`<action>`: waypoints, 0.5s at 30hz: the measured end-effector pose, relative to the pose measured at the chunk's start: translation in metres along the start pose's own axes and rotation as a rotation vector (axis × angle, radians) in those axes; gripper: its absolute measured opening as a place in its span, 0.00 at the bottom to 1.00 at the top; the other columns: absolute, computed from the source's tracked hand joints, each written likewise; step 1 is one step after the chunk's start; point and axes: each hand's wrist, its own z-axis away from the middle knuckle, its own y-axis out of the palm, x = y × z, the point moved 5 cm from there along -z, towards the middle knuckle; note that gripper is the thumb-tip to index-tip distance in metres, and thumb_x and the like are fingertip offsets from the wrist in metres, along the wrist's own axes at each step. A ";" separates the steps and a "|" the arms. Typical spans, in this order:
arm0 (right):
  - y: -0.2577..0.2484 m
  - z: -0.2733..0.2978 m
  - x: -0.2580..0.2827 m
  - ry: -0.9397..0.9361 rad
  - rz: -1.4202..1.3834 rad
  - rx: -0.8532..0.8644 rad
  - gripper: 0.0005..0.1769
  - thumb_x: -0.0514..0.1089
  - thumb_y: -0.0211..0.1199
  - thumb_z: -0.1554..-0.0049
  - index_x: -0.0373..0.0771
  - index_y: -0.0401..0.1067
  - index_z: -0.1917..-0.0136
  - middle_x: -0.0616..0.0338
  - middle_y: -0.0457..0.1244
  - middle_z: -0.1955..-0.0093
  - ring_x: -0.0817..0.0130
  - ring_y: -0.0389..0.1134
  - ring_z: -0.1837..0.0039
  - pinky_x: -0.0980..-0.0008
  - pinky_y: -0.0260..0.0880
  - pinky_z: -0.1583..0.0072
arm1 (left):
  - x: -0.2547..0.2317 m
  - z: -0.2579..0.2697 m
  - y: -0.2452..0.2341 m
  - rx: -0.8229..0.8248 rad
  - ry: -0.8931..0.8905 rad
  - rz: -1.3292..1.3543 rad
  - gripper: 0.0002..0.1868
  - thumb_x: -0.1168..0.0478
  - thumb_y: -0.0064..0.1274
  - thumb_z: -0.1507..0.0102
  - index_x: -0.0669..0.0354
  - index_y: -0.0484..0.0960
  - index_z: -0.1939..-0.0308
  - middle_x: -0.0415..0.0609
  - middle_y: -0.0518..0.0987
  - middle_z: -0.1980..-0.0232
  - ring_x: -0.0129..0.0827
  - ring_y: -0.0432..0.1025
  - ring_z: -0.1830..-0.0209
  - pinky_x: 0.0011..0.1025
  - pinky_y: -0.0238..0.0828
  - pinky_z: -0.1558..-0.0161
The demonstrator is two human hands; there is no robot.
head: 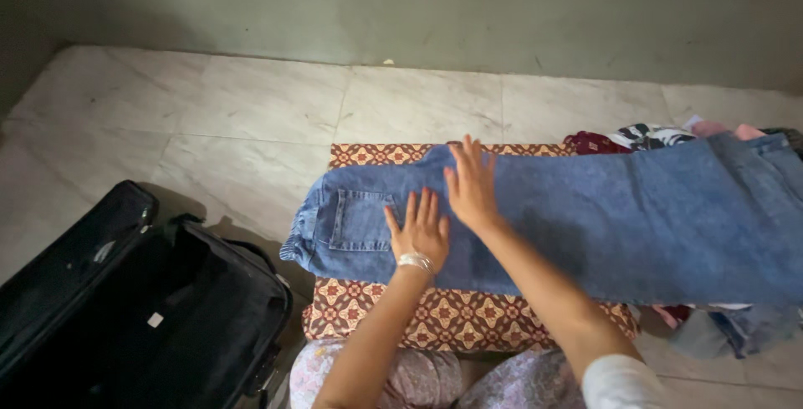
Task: The person opens a suitcase, adjusts the interior straps, folds a pair of denim jeans, and places the folded jeans into the suitcase.
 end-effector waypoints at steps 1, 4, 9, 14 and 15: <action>-0.005 0.015 0.004 -0.039 -0.045 0.045 0.28 0.46 0.55 0.34 0.36 0.59 0.24 0.35 0.47 0.17 0.40 0.43 0.15 0.32 0.39 0.22 | 0.003 -0.006 0.000 0.046 -0.018 -0.002 0.32 0.43 0.28 0.29 0.45 0.53 0.21 0.37 0.49 0.17 0.35 0.41 0.17 0.68 0.24 0.25; -0.020 0.057 -0.003 -0.061 0.083 0.315 0.34 0.57 0.50 0.34 0.38 0.53 0.21 0.43 0.43 0.16 0.48 0.42 0.15 0.38 0.37 0.22 | 0.020 -0.023 -0.008 0.156 -0.067 -0.016 0.32 0.43 0.26 0.29 0.40 0.51 0.21 0.32 0.47 0.17 0.34 0.40 0.17 0.68 0.24 0.25; -0.063 0.069 -0.075 0.165 0.389 0.617 0.39 0.69 0.30 0.34 0.49 0.44 0.18 0.61 0.37 0.14 0.60 0.35 0.15 0.46 0.30 0.21 | 0.077 -0.021 -0.013 0.122 -0.105 -0.068 0.38 0.33 0.25 0.32 0.40 0.44 0.20 0.36 0.42 0.17 0.38 0.37 0.18 0.60 0.23 0.27; -0.128 0.107 -0.139 0.350 0.477 0.573 0.41 0.72 0.29 0.36 0.54 0.43 0.17 0.64 0.36 0.14 0.61 0.34 0.15 0.46 0.31 0.21 | 0.127 0.025 -0.031 0.091 -0.213 -0.127 0.42 0.32 0.26 0.32 0.43 0.42 0.19 0.34 0.41 0.16 0.31 0.38 0.17 0.70 0.22 0.27; -0.138 0.117 -0.151 0.387 0.473 0.562 0.40 0.71 0.31 0.36 0.54 0.43 0.17 0.63 0.36 0.14 0.61 0.34 0.15 0.45 0.31 0.22 | 0.134 0.036 -0.035 0.149 -0.262 -0.141 0.43 0.32 0.26 0.33 0.44 0.41 0.18 0.32 0.40 0.15 0.28 0.38 0.16 0.75 0.22 0.28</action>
